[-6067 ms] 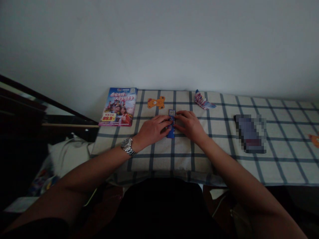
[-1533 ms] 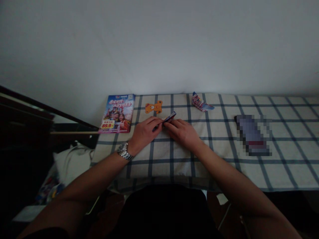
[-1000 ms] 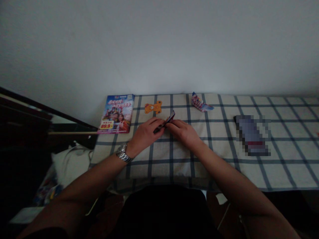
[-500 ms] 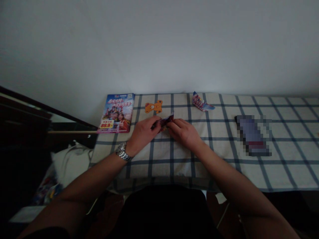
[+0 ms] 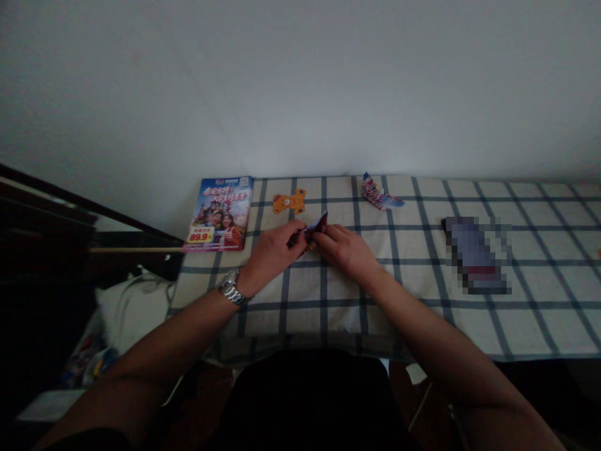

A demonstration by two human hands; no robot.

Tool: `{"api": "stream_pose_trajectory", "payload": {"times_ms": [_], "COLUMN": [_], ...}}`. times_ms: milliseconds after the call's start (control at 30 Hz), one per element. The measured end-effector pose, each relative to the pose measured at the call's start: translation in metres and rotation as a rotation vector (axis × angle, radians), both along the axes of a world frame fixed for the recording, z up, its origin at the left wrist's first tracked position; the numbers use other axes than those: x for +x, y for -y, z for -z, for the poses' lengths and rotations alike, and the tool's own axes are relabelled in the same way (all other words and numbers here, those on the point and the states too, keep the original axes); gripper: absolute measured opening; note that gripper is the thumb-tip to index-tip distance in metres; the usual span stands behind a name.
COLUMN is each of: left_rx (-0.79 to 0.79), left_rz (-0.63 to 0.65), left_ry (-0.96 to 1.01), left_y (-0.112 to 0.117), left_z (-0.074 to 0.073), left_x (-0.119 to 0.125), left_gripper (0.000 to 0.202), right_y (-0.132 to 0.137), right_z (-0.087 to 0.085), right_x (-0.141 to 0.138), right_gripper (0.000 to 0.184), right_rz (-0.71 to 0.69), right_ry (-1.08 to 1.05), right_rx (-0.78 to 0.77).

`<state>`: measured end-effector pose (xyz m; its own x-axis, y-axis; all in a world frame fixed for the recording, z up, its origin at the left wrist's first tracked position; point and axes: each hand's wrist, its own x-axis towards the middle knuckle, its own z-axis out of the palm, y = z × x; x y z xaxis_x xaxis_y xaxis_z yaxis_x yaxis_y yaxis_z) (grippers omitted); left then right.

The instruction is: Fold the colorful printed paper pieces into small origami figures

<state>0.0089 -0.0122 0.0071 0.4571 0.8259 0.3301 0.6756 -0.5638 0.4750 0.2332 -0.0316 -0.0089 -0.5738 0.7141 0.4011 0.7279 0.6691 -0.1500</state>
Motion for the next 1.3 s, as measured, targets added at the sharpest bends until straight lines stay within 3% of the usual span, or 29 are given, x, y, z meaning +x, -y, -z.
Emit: {"api": "stream_pose_trajectory", "payload": {"times_ms": [233, 433, 1000, 1300], "left_rx": [0.023, 0.052, -0.063, -0.096], "left_rz": [0.055, 0.005, -0.069, -0.001], "left_ry": [-0.085, -0.082, -0.114, -0.068], "left_y": [0.0, -0.002, -0.004, -0.004], "left_z": [0.0, 0.0, -0.011, -0.006], "left_x": [0.0, -0.002, -0.006, -0.007], "left_gripper": [0.005, 0.014, 0.019, 0.021], "right_y": [0.001, 0.002, 0.001, 0.0], "right_z": [0.0, -0.003, 0.0, -0.001], "right_x": [-0.001, -0.002, 0.001, 0.004], "right_gripper": [0.023, 0.024, 0.022, 0.025], "right_rz": [-0.01, -0.003, -0.017, -0.016], "right_ry": [0.009, 0.009, -0.01, -0.007], "right_rx": [-0.006, 0.016, -0.003, -0.033]}}
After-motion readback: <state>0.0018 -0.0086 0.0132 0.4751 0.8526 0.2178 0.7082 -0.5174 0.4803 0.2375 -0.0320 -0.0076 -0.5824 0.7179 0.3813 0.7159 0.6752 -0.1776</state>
